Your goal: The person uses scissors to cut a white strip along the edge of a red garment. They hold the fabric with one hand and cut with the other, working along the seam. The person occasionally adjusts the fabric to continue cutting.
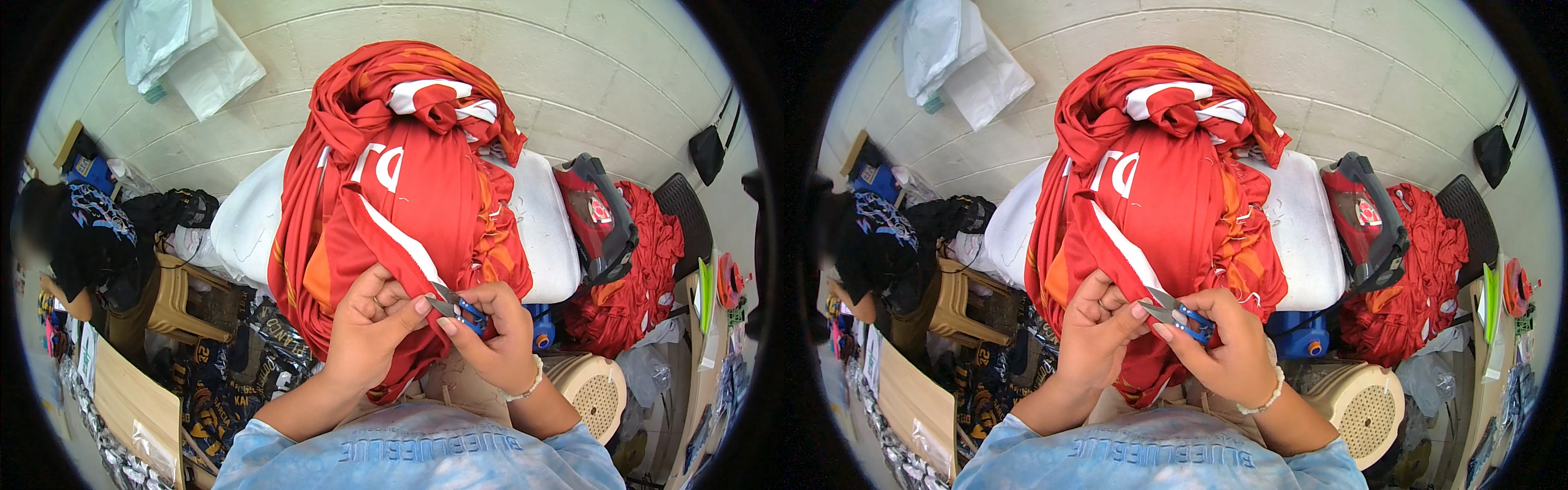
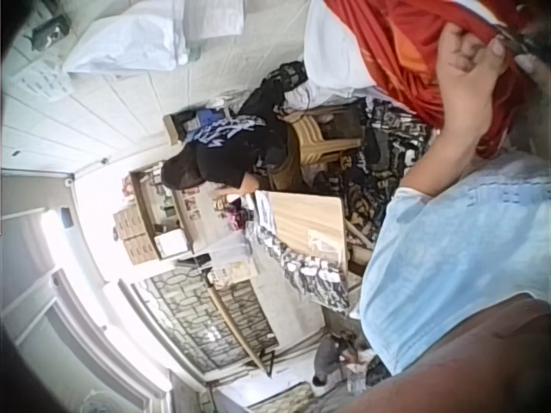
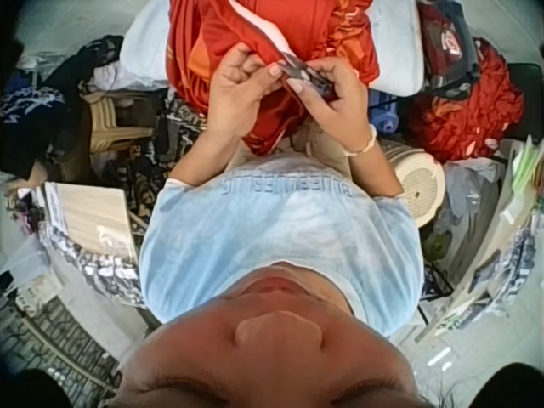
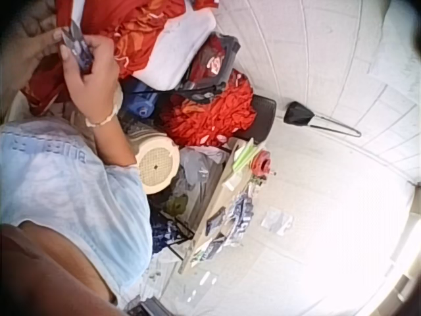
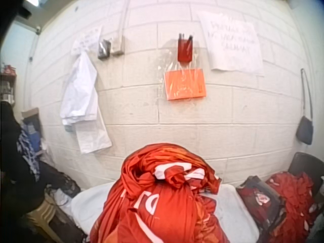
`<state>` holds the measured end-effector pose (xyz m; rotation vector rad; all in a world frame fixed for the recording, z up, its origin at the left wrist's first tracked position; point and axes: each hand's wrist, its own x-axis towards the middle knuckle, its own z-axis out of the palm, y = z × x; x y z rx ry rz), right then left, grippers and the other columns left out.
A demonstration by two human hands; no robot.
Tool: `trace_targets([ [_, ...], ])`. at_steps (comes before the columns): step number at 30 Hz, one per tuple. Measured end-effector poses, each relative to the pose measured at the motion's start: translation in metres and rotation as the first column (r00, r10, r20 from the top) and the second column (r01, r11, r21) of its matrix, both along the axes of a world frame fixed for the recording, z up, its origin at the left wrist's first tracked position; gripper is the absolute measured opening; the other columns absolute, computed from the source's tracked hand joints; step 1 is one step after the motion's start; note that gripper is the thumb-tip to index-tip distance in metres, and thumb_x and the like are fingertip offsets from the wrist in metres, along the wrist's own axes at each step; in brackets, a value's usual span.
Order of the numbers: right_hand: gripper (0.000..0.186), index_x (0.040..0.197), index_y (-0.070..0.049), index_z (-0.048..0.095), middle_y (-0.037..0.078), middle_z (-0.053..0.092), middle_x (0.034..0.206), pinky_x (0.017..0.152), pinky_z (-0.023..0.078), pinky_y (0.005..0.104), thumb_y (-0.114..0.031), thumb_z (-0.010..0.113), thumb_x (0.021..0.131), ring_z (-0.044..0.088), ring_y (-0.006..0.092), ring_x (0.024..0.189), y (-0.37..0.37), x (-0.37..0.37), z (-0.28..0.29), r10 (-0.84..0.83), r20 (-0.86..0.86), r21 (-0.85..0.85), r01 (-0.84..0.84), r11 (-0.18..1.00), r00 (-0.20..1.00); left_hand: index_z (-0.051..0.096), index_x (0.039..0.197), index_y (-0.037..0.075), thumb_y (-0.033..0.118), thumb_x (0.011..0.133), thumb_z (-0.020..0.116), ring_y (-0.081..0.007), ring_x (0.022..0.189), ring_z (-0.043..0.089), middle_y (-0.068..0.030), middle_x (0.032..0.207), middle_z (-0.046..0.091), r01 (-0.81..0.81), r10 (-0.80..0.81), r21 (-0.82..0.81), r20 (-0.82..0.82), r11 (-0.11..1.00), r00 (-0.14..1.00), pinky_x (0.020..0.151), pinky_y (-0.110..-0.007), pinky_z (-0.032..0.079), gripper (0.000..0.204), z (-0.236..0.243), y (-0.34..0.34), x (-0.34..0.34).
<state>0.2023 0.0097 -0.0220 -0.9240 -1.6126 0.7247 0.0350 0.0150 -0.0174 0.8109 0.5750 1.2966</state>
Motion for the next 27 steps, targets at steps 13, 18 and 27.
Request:
trace_targets([
  [13,0.026,0.092,0.002,0.057,0.008,0.061,0.073,0.057,0.046,0.023,-0.007,0.075,0.075,0.058,0.0097,0.062,-0.005,-0.009,0.003,-0.021,-0.22,-0.094,0.0,0.996,0.975,0.041,0.13,-0.002,-0.004,0.088,0.057,-0.0138,0.098,0.061,-0.0108,0.108,0.063,-0.019,0.02,0.026,-0.058,0.999,0.998,0.088,-0.026,0.047,0.045,0.001,-0.002,0.0],
  [18,0.019,0.091,-0.001,0.057,0.004,0.058,0.07,0.055,0.042,0.0222,-0.003,0.07,0.077,0.052,0.0064,0.061,-0.002,0.004,-0.001,0.092,0.107,-0.146,-0.076,0.986,0.99,0.039,0.133,0.0,-0.003,0.088,0.058,-0.0135,0.096,0.062,-0.0101,0.107,0.064,-0.037,0.038,-0.021,0.011,0.999,0.999,0.083,-0.027,0.049,0.05,0.003,0.001,-0.002],
  [27,0.023,0.089,0.001,0.058,0.006,0.059,0.071,0.056,0.044,0.0226,-0.009,0.074,0.077,0.054,0.0093,0.062,-0.003,0.002,0.002,0.004,-0.026,-0.098,-0.006,0.995,1.0,0.03,0.138,0.002,-0.003,0.088,0.057,-0.0156,0.094,0.063,-0.0109,0.107,0.063,-0.023,0.025,-0.024,0.081,0.999,0.996,0.08,-0.029,0.053,0.057,0.005,0.004,-0.004],
])
